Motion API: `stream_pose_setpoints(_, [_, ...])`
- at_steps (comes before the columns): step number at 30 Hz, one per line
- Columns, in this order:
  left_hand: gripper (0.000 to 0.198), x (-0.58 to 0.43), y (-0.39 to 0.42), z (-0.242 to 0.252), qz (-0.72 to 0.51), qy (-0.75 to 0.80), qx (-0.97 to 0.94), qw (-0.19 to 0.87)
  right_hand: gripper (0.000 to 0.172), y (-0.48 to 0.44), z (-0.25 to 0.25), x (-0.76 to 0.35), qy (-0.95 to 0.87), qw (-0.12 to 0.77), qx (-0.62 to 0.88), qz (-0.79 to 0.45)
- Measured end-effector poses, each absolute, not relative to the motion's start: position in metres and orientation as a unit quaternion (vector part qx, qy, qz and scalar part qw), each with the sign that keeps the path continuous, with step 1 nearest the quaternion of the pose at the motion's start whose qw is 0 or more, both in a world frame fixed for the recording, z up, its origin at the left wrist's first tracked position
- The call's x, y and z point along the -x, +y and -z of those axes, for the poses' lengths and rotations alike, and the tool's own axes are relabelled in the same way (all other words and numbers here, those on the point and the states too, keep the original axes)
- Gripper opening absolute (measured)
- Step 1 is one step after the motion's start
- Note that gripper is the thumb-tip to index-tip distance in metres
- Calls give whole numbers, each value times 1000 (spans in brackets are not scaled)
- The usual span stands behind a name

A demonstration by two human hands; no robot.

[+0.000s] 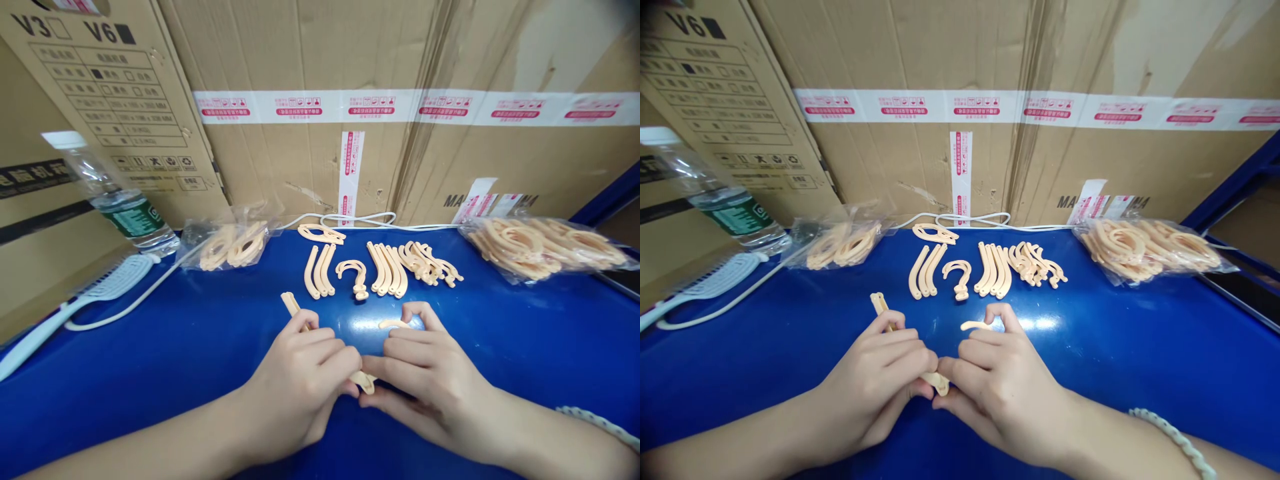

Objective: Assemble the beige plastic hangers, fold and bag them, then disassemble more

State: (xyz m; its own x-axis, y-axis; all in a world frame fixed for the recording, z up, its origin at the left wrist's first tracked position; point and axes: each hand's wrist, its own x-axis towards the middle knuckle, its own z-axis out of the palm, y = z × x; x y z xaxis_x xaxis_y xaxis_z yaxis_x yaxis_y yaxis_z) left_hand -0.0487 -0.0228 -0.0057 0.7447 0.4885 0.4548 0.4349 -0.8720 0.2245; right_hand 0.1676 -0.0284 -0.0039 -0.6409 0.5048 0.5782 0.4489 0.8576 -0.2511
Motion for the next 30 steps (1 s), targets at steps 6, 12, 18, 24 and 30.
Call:
stream_pose_setpoints(6, [16, 49, -22, 2, -280, 247, -926, 57, 17, -31, 0, -166, -901, 339, 267, -48])
stream_pose_setpoints(12, [24, 50, -23, 3, -336, 213, -917, 7, 10, -25, -3, -170, -871, 354, 313, -133])
stream_pose_setpoints(18, [21, 57, -13, -2, -343, 222, -912, 21, 4, -17, 0, -174, -846, 377, 351, -135])
stream_pose_setpoints(24, [16, 77, 18, -7, -270, 278, -920, -60, 4, -13, 1, -174, -848, 362, 355, -154])
stream_pose_setpoints(30, [21, 90, 39, 1, -214, 366, -902, -79, 6, -9, -1, -175, -843, 391, 337, -151])
